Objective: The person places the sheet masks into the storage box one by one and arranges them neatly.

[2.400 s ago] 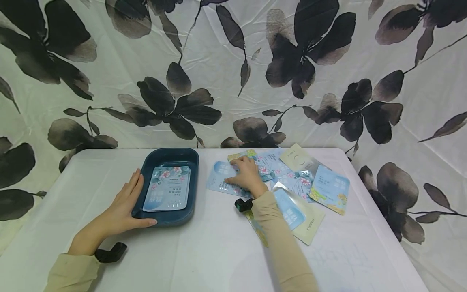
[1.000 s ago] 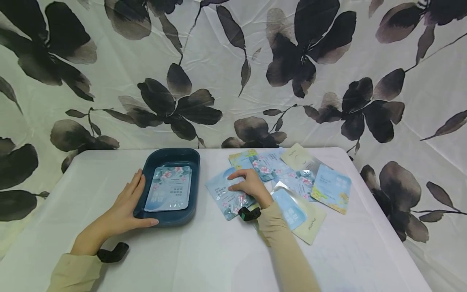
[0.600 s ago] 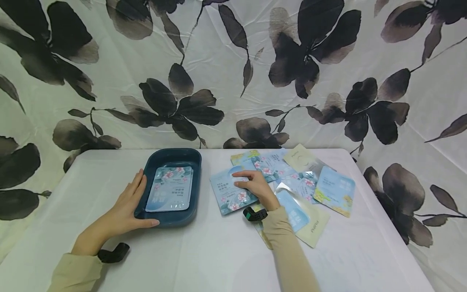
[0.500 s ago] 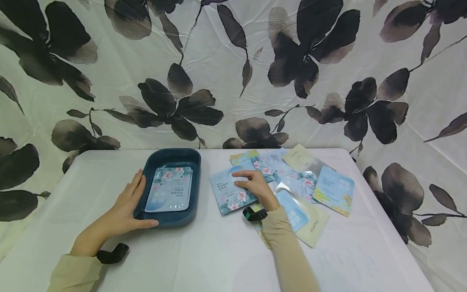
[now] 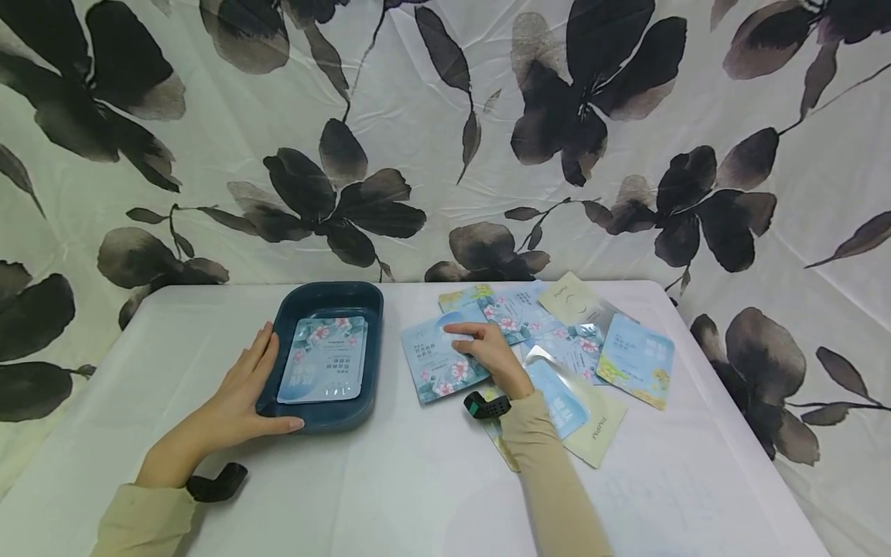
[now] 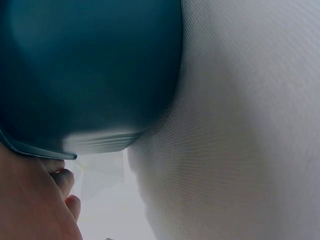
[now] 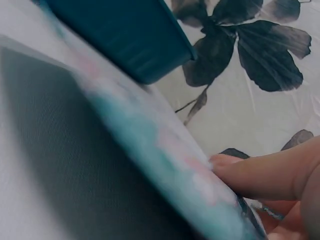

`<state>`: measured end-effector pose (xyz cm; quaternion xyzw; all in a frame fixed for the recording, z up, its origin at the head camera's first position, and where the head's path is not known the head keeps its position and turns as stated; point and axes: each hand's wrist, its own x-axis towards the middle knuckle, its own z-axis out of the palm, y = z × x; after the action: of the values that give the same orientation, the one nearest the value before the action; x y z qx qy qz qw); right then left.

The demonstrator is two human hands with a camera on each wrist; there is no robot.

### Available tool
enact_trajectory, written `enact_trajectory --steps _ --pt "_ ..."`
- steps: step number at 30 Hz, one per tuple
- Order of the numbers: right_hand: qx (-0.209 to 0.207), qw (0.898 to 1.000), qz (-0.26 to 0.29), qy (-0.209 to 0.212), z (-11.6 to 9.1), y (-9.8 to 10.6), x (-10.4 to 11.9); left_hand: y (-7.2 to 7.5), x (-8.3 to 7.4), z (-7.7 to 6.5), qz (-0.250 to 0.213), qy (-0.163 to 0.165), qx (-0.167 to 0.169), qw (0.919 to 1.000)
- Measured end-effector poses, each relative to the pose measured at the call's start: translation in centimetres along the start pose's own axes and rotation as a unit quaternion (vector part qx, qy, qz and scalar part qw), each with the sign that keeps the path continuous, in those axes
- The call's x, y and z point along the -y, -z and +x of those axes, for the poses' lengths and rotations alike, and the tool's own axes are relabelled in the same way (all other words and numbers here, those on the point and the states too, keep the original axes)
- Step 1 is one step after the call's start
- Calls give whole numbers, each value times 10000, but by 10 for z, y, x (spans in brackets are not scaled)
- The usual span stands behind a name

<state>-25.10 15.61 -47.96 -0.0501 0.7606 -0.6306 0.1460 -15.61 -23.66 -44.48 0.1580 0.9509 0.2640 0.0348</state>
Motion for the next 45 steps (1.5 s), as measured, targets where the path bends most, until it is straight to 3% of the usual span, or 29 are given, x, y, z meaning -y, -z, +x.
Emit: enact_trajectory --steps 16,29,45 --pt "-210 9976 647 160 2 -7 -1 -2 1 -1 35 69 15 10000" --pt "-453 9795 1865 610 -4 -10 4 -5 0 -1 -9 5 -28 10000" --pt "262 9546 2729 1169 -11 -24 31 -2 3 0 -47 -89 -57 9999"
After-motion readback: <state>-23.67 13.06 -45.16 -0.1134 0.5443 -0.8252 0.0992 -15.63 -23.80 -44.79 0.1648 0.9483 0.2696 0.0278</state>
